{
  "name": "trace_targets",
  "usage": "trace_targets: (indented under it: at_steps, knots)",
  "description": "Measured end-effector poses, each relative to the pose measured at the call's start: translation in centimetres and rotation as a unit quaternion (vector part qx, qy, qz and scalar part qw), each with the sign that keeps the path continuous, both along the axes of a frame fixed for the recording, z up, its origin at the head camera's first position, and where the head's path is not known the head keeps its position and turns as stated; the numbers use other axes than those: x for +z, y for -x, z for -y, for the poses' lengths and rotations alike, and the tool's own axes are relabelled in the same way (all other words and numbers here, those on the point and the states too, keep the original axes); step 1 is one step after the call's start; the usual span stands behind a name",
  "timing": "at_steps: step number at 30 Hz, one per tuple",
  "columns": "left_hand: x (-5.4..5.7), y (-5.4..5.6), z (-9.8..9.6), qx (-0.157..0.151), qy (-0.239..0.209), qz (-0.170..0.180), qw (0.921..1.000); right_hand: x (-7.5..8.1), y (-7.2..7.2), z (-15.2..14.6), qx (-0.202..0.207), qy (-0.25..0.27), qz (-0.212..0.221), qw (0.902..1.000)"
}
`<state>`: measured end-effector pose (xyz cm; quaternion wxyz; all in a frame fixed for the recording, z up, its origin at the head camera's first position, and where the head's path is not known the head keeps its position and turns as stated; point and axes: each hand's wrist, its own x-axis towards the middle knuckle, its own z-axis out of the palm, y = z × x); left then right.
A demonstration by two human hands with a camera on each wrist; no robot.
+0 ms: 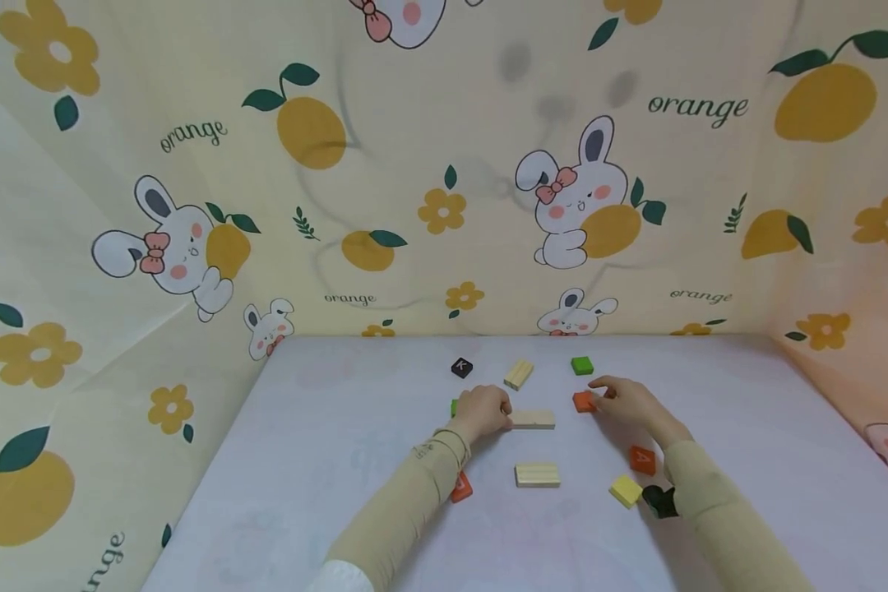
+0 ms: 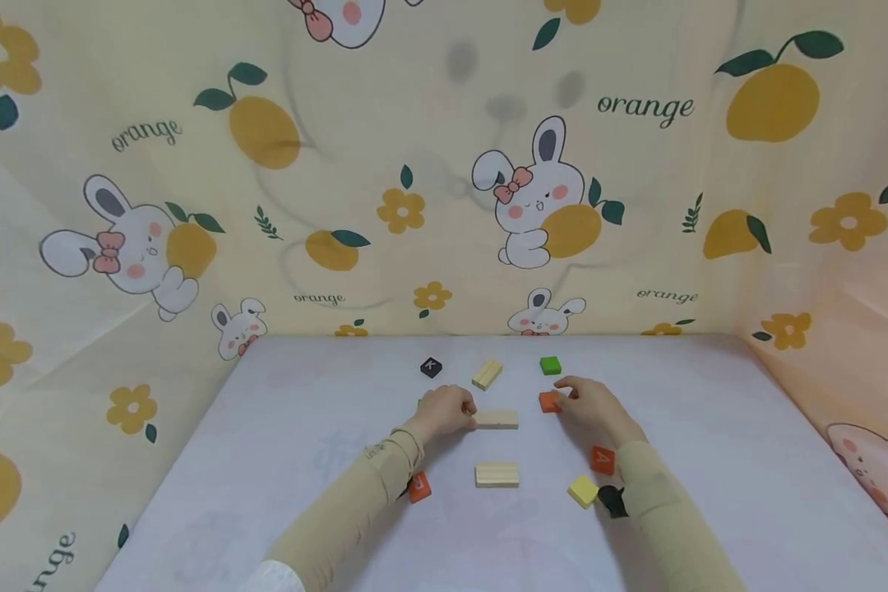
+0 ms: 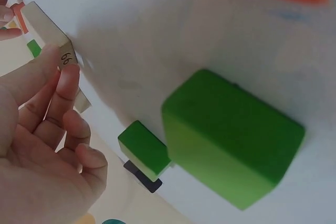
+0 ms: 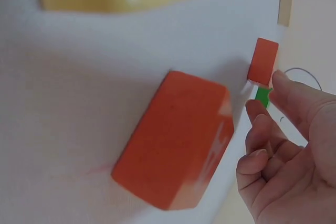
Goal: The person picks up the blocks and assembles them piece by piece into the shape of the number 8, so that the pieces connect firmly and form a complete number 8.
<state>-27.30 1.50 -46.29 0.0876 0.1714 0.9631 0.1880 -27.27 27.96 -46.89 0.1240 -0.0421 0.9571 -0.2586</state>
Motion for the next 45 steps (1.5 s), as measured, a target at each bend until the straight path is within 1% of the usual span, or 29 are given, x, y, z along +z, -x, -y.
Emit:
trace_targets:
  at_steps: [8,13,21,25,31,37,41,45]
  knots:
    - [-0.3,-0.1,0.1,-0.001,-0.001,-0.005,1.0,-0.3,-0.4,0.2,0.011,0.016,-0.011,0.9998]
    - [-0.3,-0.1,0.1,0.0,0.001,-0.008,1.0,-0.3,-0.6,0.3,0.014,0.026,-0.002,0.9996]
    - [-0.2,-0.1,0.3,0.004,0.001,-0.008,1.0,-0.3,-0.3,0.7,0.003,0.019,0.011,0.9997]
    - [-0.3,-0.1,0.3,0.005,0.006,-0.011,0.9999,-0.3,-0.3,1.0,0.0,0.024,0.017,0.9996]
    - [-0.4,-0.1,0.1,0.0,0.015,-0.01,0.9998,-0.5,-0.4,1.5,0.008,0.025,0.014,0.9996]
    - [-0.5,0.0,0.0,0.001,0.018,-0.014,0.9998,-0.6,0.0,2.3,0.008,0.016,0.013,0.9997]
    - [-0.4,0.0,0.0,-0.002,0.023,-0.016,0.9996,-0.6,0.3,2.8,0.001,0.017,0.024,0.9996]
    - [-0.2,-0.1,0.0,-0.003,0.023,-0.012,0.9997,-0.6,0.2,3.3,0.0,0.025,0.026,0.9994]
